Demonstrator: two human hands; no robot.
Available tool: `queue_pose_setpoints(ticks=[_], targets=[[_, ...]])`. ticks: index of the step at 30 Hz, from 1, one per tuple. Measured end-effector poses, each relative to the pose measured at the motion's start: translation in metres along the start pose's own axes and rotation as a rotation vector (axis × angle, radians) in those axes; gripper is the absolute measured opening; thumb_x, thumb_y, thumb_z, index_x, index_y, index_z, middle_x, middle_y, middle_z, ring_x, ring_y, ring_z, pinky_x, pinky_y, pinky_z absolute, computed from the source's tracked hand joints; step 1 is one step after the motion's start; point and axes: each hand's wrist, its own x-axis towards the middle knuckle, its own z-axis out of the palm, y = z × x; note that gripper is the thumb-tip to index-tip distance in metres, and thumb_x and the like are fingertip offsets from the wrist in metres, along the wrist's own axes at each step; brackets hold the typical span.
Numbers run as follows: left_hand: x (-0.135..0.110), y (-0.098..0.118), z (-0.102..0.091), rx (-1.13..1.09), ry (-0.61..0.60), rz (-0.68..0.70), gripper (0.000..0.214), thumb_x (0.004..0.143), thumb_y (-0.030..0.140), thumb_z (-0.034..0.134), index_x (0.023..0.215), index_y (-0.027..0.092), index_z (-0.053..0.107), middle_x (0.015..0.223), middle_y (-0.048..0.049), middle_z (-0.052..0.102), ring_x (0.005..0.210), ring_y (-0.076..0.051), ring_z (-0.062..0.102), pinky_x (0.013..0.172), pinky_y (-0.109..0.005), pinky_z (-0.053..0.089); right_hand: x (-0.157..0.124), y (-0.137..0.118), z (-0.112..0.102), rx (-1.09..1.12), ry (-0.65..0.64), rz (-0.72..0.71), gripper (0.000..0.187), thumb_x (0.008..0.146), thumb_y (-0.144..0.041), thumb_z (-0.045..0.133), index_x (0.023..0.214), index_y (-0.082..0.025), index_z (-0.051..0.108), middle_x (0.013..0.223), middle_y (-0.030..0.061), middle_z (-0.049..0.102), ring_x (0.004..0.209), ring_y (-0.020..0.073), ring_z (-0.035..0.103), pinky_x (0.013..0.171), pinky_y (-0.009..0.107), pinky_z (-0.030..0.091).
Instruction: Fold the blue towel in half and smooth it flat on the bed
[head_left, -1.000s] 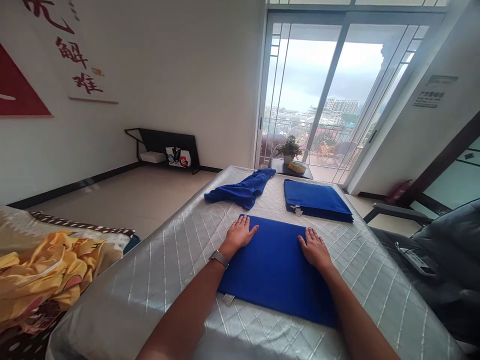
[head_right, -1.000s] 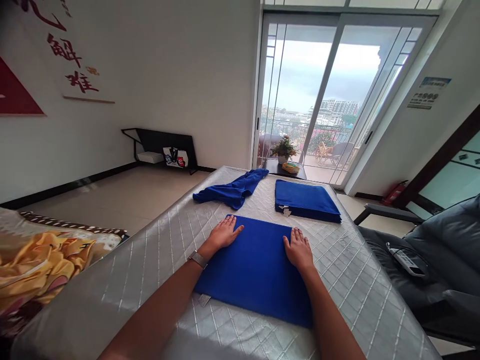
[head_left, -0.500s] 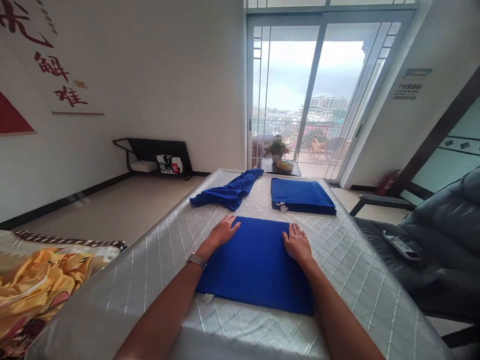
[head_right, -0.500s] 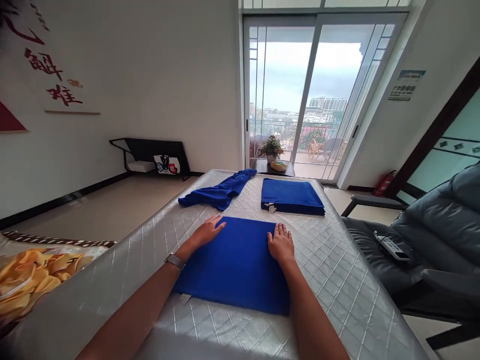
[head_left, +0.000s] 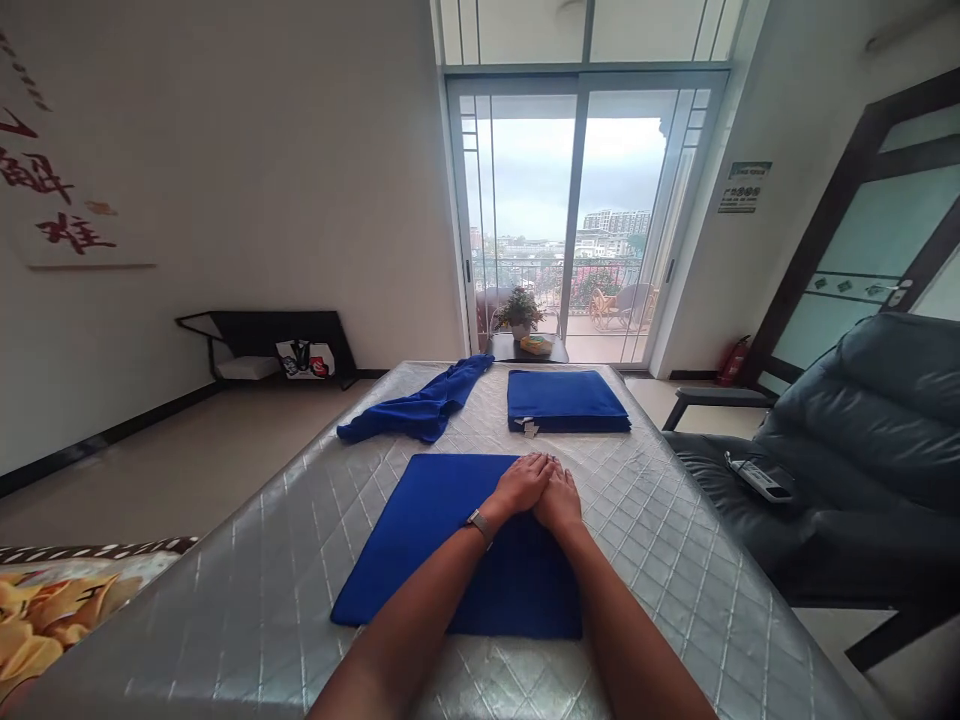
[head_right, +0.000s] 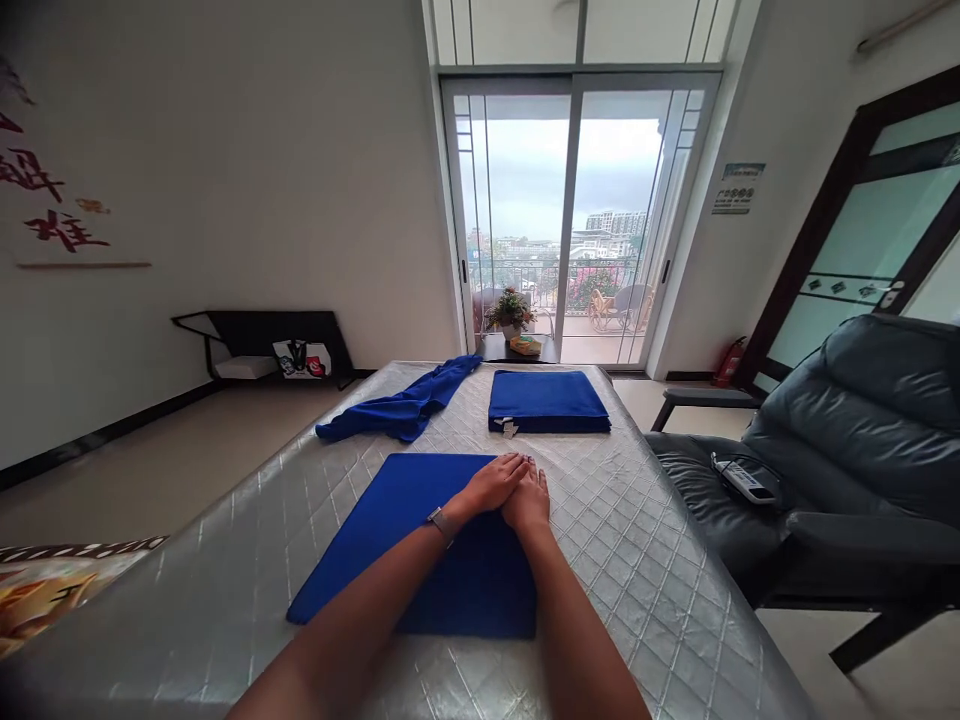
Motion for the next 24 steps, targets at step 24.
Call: queue_pose_setpoints(ticks=[24], targets=[[-0.112, -0.104, -0.048, 0.016, -0.139, -0.491, 0.078, 0.101, 0.065, 0.018, 0.156, 0.012, 0.031, 0.163, -0.0138, 0.025, 0.152, -0.026, 0.019, 0.123, -0.046, 0.014, 0.009, 0.002, 0.006, -0.033, -0.002, 0.043, 0.065, 0.102, -0.039, 0.018, 0.158, -0.006, 0.024, 0.166, 0.0084, 0.021, 0.153, 0.0197, 0.015, 0.123, 0.036, 0.009]])
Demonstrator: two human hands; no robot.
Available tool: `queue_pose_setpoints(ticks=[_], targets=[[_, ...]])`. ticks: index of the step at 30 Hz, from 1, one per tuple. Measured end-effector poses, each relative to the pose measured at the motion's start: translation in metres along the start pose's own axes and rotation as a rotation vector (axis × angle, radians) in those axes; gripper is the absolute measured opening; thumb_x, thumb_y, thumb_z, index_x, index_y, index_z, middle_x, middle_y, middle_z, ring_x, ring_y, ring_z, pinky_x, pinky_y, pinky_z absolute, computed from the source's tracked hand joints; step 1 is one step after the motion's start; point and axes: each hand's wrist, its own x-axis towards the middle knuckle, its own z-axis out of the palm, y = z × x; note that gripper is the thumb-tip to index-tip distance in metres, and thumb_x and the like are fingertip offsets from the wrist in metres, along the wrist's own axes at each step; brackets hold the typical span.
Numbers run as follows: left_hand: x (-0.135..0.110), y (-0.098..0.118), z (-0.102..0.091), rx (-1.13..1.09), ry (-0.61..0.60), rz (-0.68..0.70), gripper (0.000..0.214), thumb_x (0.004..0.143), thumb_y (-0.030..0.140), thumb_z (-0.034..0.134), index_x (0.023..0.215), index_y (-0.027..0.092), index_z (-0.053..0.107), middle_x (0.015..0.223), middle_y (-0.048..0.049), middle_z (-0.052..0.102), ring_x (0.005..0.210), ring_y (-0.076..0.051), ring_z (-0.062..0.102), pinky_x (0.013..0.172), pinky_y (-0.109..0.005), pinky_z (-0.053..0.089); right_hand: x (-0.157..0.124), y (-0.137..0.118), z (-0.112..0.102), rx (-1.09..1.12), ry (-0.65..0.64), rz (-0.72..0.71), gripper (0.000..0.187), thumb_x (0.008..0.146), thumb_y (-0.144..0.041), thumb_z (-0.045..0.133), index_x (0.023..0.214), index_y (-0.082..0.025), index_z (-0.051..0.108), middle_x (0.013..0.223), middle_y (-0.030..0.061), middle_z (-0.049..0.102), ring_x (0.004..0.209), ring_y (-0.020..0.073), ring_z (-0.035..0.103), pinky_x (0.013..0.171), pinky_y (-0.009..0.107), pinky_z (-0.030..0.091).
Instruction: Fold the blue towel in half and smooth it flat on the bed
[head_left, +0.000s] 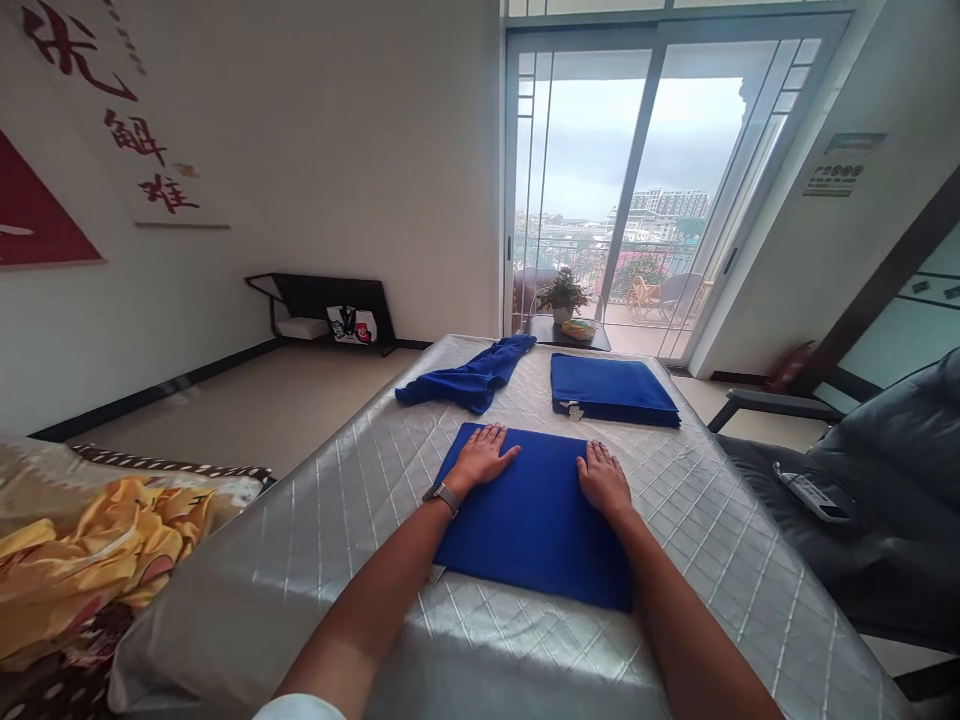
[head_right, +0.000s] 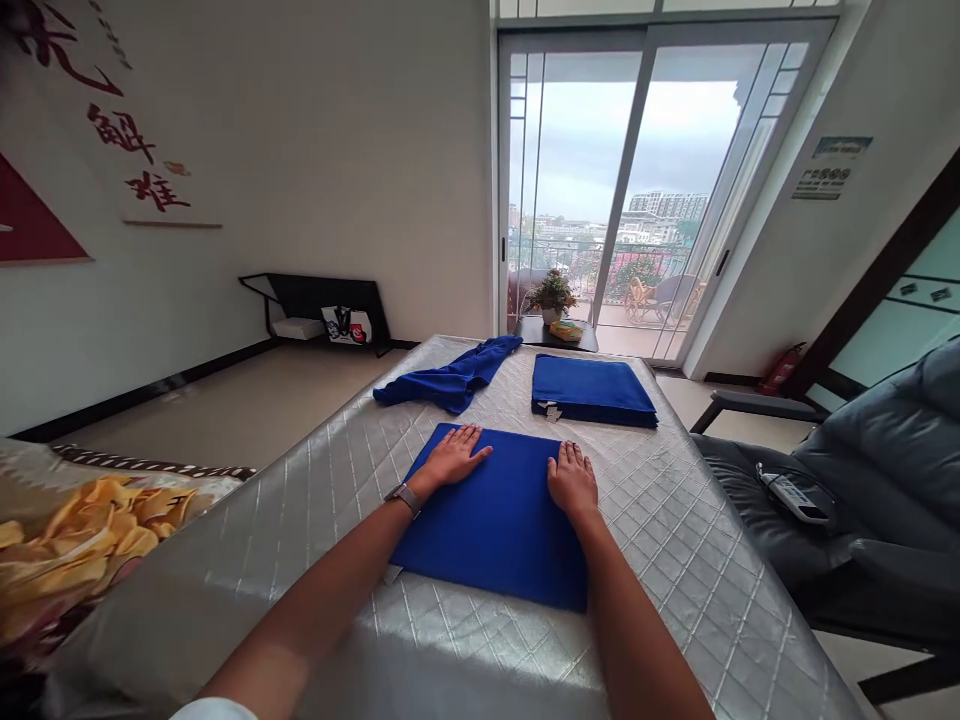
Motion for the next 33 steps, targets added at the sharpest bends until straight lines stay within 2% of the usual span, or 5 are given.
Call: queue_pose_setpoints(ticks=[4, 18, 25, 30, 33], targets=[[-0.003, -0.022, 0.0, 0.041, 0.003, -0.065, 0.077, 0.102, 0.061, 0.018, 0.157, 0.009, 0.028, 0.164, -0.0138, 0.023, 0.153, -0.025, 0.017, 0.124, -0.044, 0.01, 0.001, 0.0, 0.0, -0.016, -0.013, 0.007, 0.065, 0.103, -0.039, 0.016, 0.159, -0.006, 0.023, 0.166, 0.0081, 0.02, 0.153, 0.0197, 0.013, 0.123, 0.037, 0.008], [0.0, -0.04, 0.006, 0.019, 0.032, -0.145, 0.076, 0.102, 0.059, 0.017, 0.156, 0.006, 0.03, 0.163, -0.0155, 0.024, 0.152, -0.026, 0.02, 0.124, -0.042, 0.014, -0.001, -0.002, -0.002, -0.084, -0.007, -0.005, 0.064, 0.103, -0.037, 0.016, 0.158, -0.005, 0.024, 0.165, 0.0098, 0.022, 0.153, 0.0212, 0.015, 0.123, 0.038, 0.011], [-0.001, -0.041, 0.006, 0.025, 0.038, -0.15, 0.077, 0.102, 0.059, 0.019, 0.155, 0.005, 0.03, 0.163, -0.0162, 0.024, 0.152, -0.025, 0.019, 0.124, -0.041, 0.014, -0.019, -0.011, -0.01, -0.131, 0.041, -0.098, 0.063, 0.103, -0.036, 0.019, 0.158, -0.005, 0.024, 0.165, 0.0105, 0.022, 0.153, 0.0204, 0.013, 0.123, 0.038, 0.005], [-0.002, -0.039, 0.006, 0.025, 0.061, -0.146, 0.075, 0.103, 0.058, 0.019, 0.156, 0.006, 0.03, 0.163, -0.016, 0.025, 0.152, -0.026, 0.021, 0.124, -0.042, 0.014, -0.026, -0.017, -0.008, -0.095, -0.035, -0.045, 0.067, 0.103, -0.042, 0.017, 0.159, -0.004, 0.021, 0.167, 0.0105, 0.015, 0.154, 0.0214, 0.009, 0.124, 0.039, 0.006], [-0.005, -0.038, 0.005, 0.018, 0.119, -0.171, 0.074, 0.103, 0.057, 0.021, 0.156, 0.005, 0.028, 0.162, -0.0164, 0.027, 0.151, -0.025, 0.023, 0.124, -0.043, 0.016, -0.025, -0.016, -0.006, -0.07, -0.072, -0.003, 0.069, 0.103, -0.045, 0.016, 0.159, -0.004, 0.018, 0.167, 0.0106, 0.014, 0.154, 0.0219, 0.008, 0.124, 0.04, 0.008]])
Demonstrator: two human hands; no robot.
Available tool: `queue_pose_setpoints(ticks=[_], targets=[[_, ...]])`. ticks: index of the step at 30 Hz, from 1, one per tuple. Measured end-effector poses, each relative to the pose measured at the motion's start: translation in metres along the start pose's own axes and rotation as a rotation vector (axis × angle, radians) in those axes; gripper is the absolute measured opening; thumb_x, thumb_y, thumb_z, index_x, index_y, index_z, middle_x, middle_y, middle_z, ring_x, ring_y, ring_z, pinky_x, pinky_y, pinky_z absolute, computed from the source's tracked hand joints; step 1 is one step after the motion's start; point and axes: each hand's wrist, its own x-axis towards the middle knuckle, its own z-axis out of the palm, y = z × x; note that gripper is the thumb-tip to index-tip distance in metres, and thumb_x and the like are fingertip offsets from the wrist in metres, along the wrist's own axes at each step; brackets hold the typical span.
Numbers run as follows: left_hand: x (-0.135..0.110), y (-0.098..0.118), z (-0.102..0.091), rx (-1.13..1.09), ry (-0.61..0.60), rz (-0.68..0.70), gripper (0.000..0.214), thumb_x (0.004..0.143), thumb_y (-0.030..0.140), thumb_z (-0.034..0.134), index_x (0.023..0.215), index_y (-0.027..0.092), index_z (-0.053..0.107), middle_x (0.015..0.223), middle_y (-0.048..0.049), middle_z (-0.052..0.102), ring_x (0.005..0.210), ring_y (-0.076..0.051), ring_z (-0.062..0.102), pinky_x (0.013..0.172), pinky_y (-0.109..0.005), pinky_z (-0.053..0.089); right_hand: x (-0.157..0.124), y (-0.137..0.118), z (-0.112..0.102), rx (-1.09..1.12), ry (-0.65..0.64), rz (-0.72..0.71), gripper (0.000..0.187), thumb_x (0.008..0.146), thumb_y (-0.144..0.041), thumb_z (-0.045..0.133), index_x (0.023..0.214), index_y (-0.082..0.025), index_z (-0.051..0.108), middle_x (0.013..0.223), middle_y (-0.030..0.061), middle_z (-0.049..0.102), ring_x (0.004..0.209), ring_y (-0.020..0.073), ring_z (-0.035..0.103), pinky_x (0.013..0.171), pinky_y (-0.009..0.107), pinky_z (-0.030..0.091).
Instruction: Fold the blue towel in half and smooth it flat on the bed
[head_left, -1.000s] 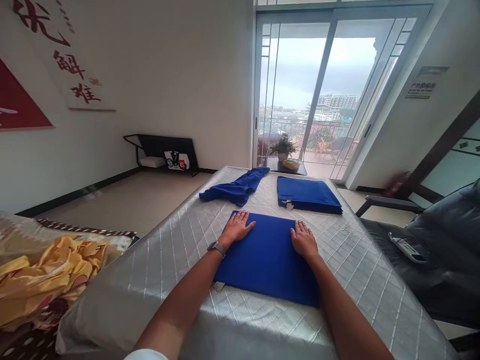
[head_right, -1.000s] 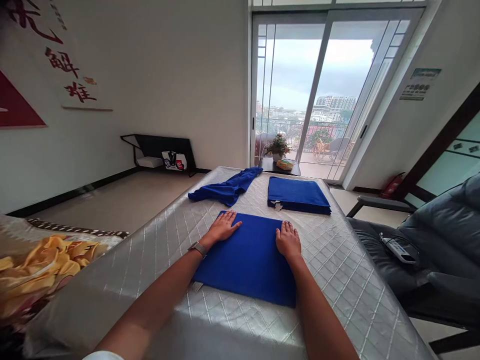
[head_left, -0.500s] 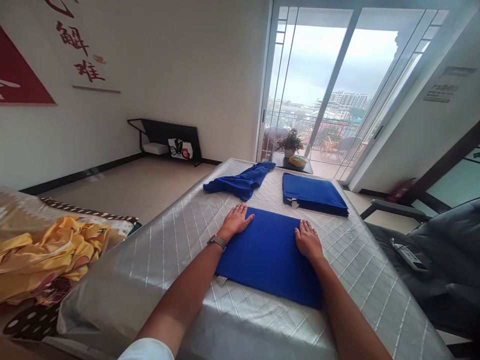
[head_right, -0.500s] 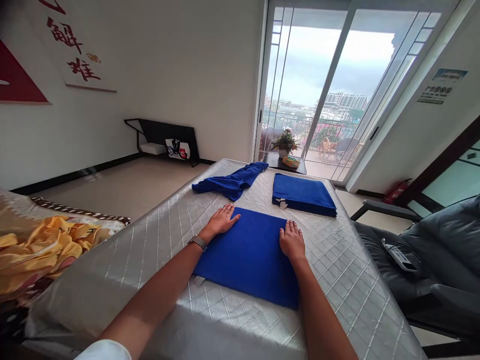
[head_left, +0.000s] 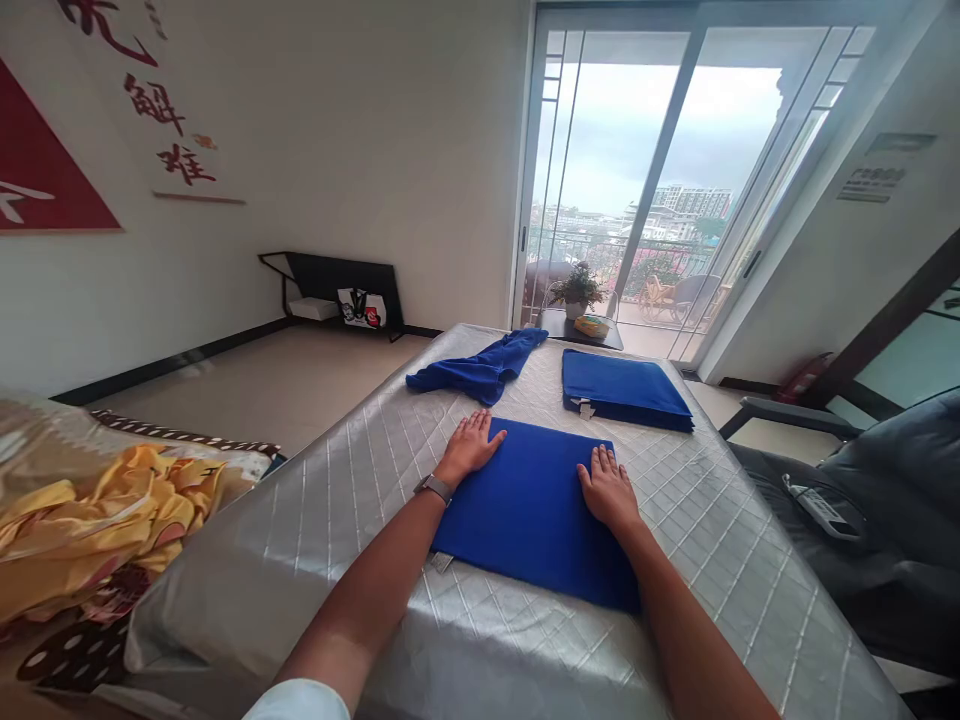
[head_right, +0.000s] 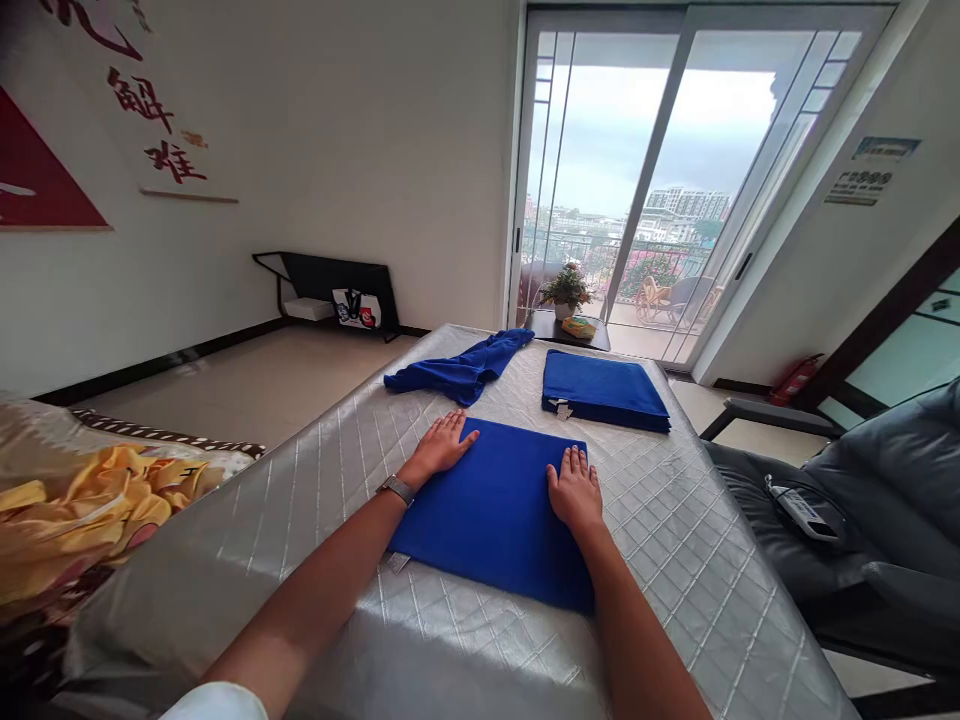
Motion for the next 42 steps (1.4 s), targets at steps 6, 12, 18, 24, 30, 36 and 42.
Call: queue_pose_setpoints(ticks=[6, 12, 18, 24, 30, 36, 42], targets=[[-0.006, 0.02, -0.012, 0.012, 0.173, 0.107, 0.066, 0.105, 0.05, 0.022, 0.151, 0.004, 0.037, 0.159, -0.0185, 0.035, 0.149, -0.025, 0.028, 0.123, -0.039, 0.019, 0.004, 0.001, 0.002, 0.024, -0.006, 0.015, 0.069, 0.103, -0.046, 0.014, 0.159, -0.006, 0.017, 0.167, 0.0098, 0.013, 0.154, 0.0208, 0.007, 0.124, 0.039, 0.006], [-0.019, 0.123, 0.006, -0.045, 0.02, 0.563, 0.07, 0.105, 0.058, 0.018, 0.151, 0.01, 0.039, 0.157, -0.015, 0.04, 0.148, -0.022, 0.032, 0.122, -0.038, 0.023, 0.002, 0.003, 0.004, -0.03, 0.007, -0.003, 0.066, 0.103, -0.039, 0.016, 0.159, -0.005, 0.018, 0.167, 0.0106, 0.014, 0.154, 0.022, 0.01, 0.123, 0.04, 0.009], [-0.023, 0.187, 0.031, -0.18, -0.034, 0.584, 0.068, 0.106, 0.051, 0.008, 0.156, 0.009, 0.03, 0.16, -0.0143, 0.035, 0.149, -0.02, 0.027, 0.122, -0.038, 0.022, -0.003, 0.011, 0.004, -0.08, -0.001, -0.089, 0.064, 0.099, -0.028, 0.029, 0.16, -0.012, 0.02, 0.167, 0.008, 0.013, 0.154, 0.0207, 0.008, 0.123, 0.037, 0.01], [-0.024, 0.142, 0.023, -0.104, -0.085, 0.452, 0.066, 0.105, 0.053, 0.015, 0.157, 0.016, 0.03, 0.162, -0.0103, 0.031, 0.151, -0.022, 0.023, 0.124, -0.043, 0.017, 0.001, 0.008, 0.004, 0.019, 0.02, -0.041, 0.064, 0.102, -0.034, 0.018, 0.159, -0.007, 0.021, 0.167, 0.011, 0.016, 0.154, 0.021, 0.01, 0.123, 0.039, 0.009], [-0.027, 0.066, -0.002, -0.039, -0.127, 0.217, 0.072, 0.102, 0.063, 0.018, 0.158, 0.019, 0.028, 0.164, -0.0089, 0.026, 0.152, -0.024, 0.019, 0.124, -0.046, 0.016, 0.001, 0.006, 0.002, 0.071, 0.007, -0.016, 0.066, 0.102, -0.039, 0.015, 0.159, -0.007, 0.019, 0.167, 0.0079, 0.015, 0.153, 0.0195, 0.01, 0.123, 0.038, 0.008], [-0.039, 0.01, -0.013, 0.017, -0.109, 0.068, 0.08, 0.102, 0.064, 0.012, 0.158, 0.008, 0.026, 0.164, -0.0139, 0.021, 0.152, -0.025, 0.017, 0.124, -0.044, 0.013, 0.001, 0.007, 0.003, 0.047, 0.018, -0.014, 0.064, 0.103, -0.038, 0.016, 0.159, -0.007, 0.021, 0.167, 0.0066, 0.016, 0.153, 0.0195, 0.011, 0.123, 0.038, 0.008], [-0.041, 0.006, -0.013, 0.006, -0.115, 0.039, 0.084, 0.1, 0.065, 0.007, 0.157, 0.007, 0.027, 0.164, -0.0147, 0.021, 0.152, -0.025, 0.017, 0.124, -0.043, 0.012, 0.002, 0.006, 0.004, 0.01, 0.035, -0.006, 0.064, 0.103, -0.039, 0.016, 0.159, -0.008, 0.023, 0.166, 0.0065, 0.019, 0.153, 0.02, 0.014, 0.123, 0.039, 0.011]])
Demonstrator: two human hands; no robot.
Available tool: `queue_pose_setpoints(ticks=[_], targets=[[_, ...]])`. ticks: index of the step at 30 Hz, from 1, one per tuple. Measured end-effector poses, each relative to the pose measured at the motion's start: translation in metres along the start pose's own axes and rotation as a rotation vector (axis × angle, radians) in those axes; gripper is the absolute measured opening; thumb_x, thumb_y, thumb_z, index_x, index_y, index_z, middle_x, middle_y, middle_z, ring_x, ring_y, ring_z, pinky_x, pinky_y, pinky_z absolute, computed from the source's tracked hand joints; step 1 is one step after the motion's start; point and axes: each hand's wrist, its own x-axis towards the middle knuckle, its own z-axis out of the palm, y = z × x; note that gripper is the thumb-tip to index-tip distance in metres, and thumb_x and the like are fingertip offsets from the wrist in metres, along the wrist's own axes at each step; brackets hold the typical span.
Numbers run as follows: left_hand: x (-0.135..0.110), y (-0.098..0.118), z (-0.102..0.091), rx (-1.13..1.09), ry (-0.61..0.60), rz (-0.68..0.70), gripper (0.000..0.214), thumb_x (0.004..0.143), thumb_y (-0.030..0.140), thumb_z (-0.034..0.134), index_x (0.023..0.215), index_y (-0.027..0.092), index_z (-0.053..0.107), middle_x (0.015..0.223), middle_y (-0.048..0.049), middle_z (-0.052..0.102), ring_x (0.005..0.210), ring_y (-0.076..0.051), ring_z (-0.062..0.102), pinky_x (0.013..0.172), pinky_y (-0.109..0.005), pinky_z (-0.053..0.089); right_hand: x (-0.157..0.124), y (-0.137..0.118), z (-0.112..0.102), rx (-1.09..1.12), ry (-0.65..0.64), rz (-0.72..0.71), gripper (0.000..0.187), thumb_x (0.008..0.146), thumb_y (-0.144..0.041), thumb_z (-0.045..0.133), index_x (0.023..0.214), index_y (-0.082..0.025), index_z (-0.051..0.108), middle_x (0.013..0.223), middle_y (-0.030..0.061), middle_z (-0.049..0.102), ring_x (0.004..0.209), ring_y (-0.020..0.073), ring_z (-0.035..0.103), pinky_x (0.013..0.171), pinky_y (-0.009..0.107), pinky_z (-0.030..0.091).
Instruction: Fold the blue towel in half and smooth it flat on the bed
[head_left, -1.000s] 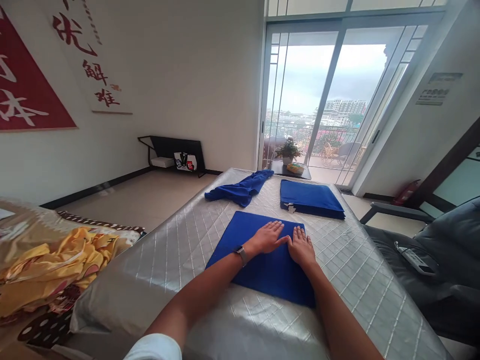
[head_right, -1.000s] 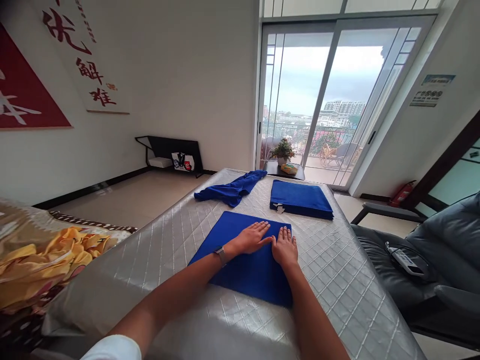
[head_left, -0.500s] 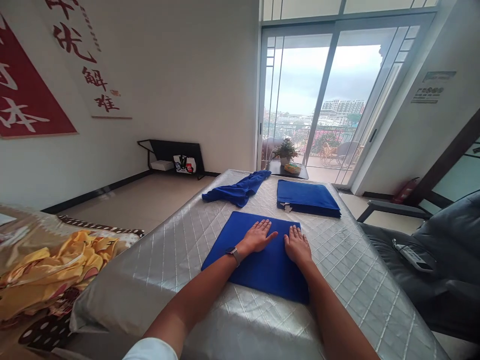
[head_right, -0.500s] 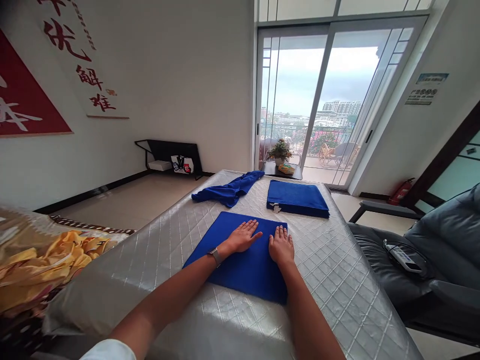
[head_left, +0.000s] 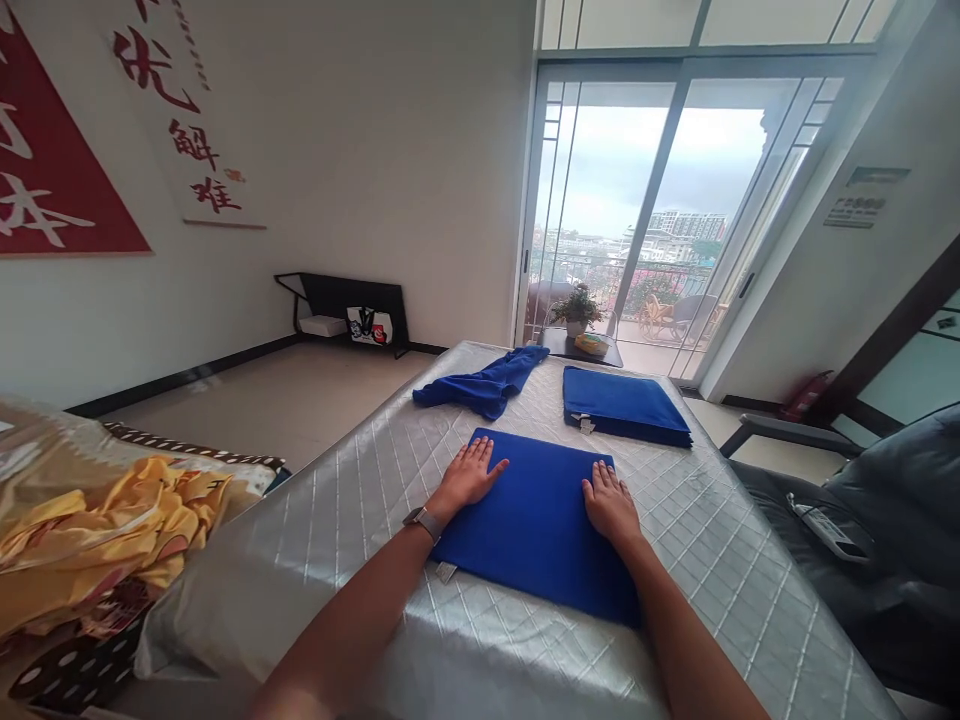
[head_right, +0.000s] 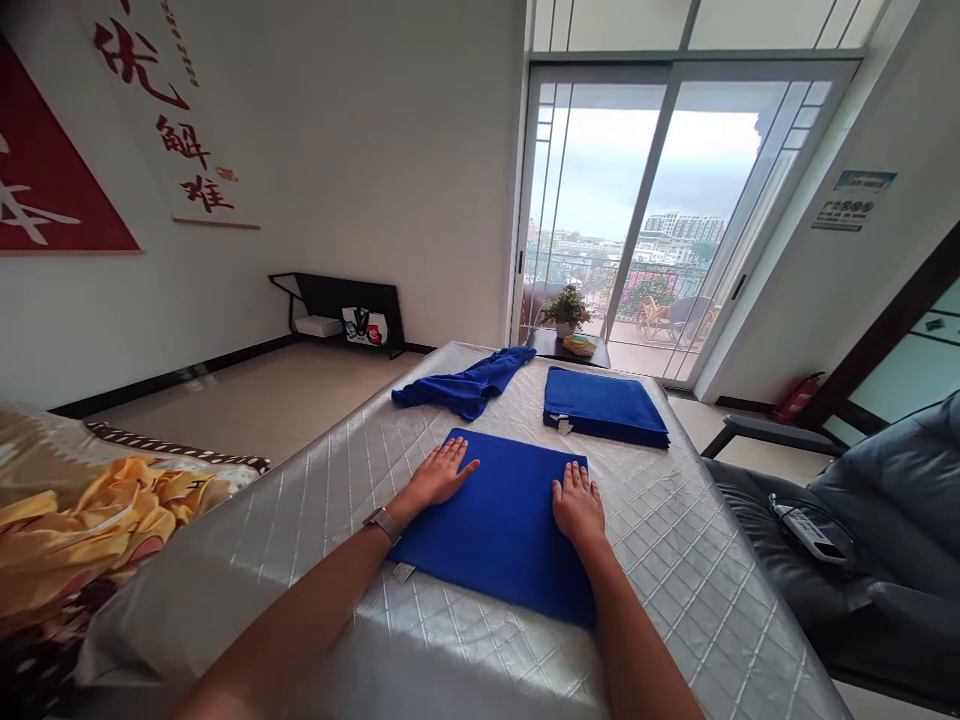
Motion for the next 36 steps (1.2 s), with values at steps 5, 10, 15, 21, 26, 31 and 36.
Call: queue_pose_setpoints(ticks=[5, 10, 15, 21, 26, 31, 36], targets=[[0.004, -0.001, 0.005, -0.013, 0.026, 0.011, 0.083, 0.1, 0.065, 0.008, 0.157, 0.009, 0.029, 0.164, -0.0138, 0.024, 0.152, -0.025, 0.018, 0.124, -0.043, 0.012, 0.0, 0.0, 0.001, -0.036, 0.008, -0.001, 0.064, 0.103, -0.038, 0.018, 0.159, -0.008, 0.023, 0.166, 0.007, 0.02, 0.153, 0.0204, 0.016, 0.123, 0.039, 0.012], [0.004, 0.0, 0.005, -0.035, 0.034, 0.009, 0.081, 0.101, 0.064, 0.01, 0.157, 0.01, 0.03, 0.163, -0.0139, 0.024, 0.152, -0.025, 0.02, 0.124, -0.044, 0.013, -0.001, -0.004, -0.001, -0.062, 0.033, 0.017, 0.063, 0.103, -0.038, 0.019, 0.158, -0.008, 0.025, 0.165, 0.0076, 0.022, 0.152, 0.0204, 0.017, 0.123, 0.038, 0.013], [0.003, 0.002, 0.003, -0.042, 0.028, -0.002, 0.082, 0.101, 0.063, 0.009, 0.157, 0.006, 0.029, 0.164, -0.0146, 0.022, 0.152, -0.025, 0.018, 0.124, -0.043, 0.012, -0.015, -0.005, -0.008, -0.129, 0.038, 0.016, 0.063, 0.103, -0.038, 0.02, 0.158, -0.008, 0.027, 0.165, 0.0074, 0.024, 0.152, 0.0218, 0.017, 0.123, 0.039, 0.012], [0.004, 0.0, 0.005, -0.062, 0.032, 0.004, 0.081, 0.101, 0.064, 0.008, 0.157, 0.01, 0.03, 0.163, -0.013, 0.025, 0.152, -0.026, 0.019, 0.124, -0.044, 0.013, -0.047, -0.004, 0.001, -0.138, -0.031, 0.034, 0.066, 0.103, -0.045, 0.019, 0.159, -0.011, 0.022, 0.166, 0.0038, 0.017, 0.153, 0.0227, 0.013, 0.123, 0.042, 0.013], [0.002, 0.001, 0.003, -0.038, 0.019, -0.006, 0.082, 0.101, 0.062, 0.005, 0.157, 0.009, 0.03, 0.163, -0.013, 0.024, 0.152, -0.025, 0.019, 0.124, -0.043, 0.013, -0.054, -0.004, 0.006, -0.101, -0.031, 0.033, 0.066, 0.103, -0.046, 0.016, 0.16, -0.013, 0.018, 0.167, 0.003, 0.014, 0.154, 0.0209, 0.01, 0.123, 0.042, 0.011], [-0.003, 0.004, -0.003, 0.035, 0.112, -0.03, 0.081, 0.102, 0.059, 0.005, 0.155, 0.004, 0.031, 0.163, -0.0153, 0.024, 0.153, -0.025, 0.017, 0.125, -0.042, 0.009, -0.054, -0.006, 0.002, -0.072, -0.039, 0.031, 0.066, 0.103, -0.045, 0.017, 0.16, -0.012, 0.019, 0.167, 0.0042, 0.014, 0.154, 0.0213, 0.009, 0.123, 0.042, 0.011], [-0.018, 0.033, -0.008, 0.0, 0.169, 0.094, 0.078, 0.102, 0.06, 0.008, 0.156, 0.008, 0.032, 0.163, -0.0125, 0.027, 0.152, -0.024, 0.017, 0.125, -0.042, 0.012, -0.057, -0.008, -0.001, -0.044, -0.034, 0.024, 0.066, 0.103, -0.043, 0.016, 0.16, -0.012, 0.018, 0.167, 0.0055, 0.014, 0.154, 0.0208, 0.009, 0.123, 0.043, 0.01]])
